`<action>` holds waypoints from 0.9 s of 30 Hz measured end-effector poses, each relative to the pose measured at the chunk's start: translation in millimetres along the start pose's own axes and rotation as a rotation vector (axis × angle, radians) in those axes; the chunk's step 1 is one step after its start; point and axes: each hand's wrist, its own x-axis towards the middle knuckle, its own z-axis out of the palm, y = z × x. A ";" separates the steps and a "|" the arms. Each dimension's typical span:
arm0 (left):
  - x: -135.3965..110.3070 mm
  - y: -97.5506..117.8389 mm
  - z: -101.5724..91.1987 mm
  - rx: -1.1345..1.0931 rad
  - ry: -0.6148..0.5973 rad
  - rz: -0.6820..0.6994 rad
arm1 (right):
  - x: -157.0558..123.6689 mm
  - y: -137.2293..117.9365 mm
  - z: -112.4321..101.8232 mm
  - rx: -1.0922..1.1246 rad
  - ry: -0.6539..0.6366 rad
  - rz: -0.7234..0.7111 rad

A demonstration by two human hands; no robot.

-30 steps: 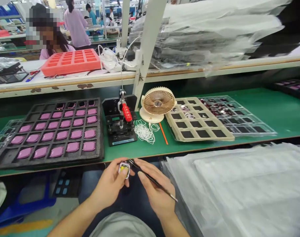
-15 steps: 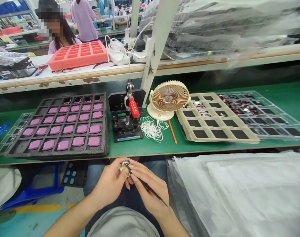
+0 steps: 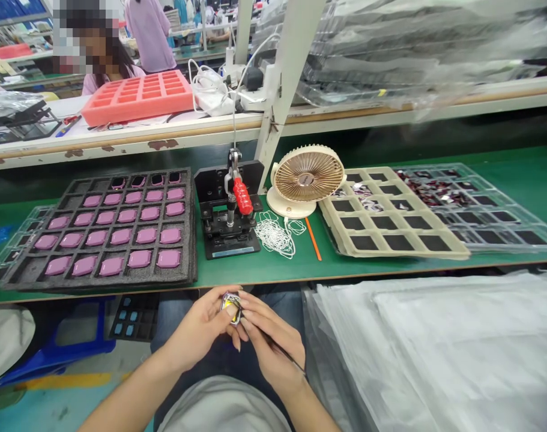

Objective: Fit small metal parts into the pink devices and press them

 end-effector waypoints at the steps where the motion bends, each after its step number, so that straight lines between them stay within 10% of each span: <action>1: 0.0 0.3 -1.5 -0.046 -0.023 -0.014 | 1.0 0.5 0.8 0.023 0.018 0.014; 13: 4.9 -0.7 -1.7 -0.286 0.052 -0.040 | 7.9 1.9 4.0 0.420 0.380 0.370; 17: 4.7 -3.3 -3.1 -0.283 0.071 -0.066 | 57.8 16.2 -14.3 0.040 0.632 0.395; 27: -2.9 -18.6 -13.6 -0.239 0.022 -0.108 | 110.1 64.0 -58.0 -0.548 0.542 0.460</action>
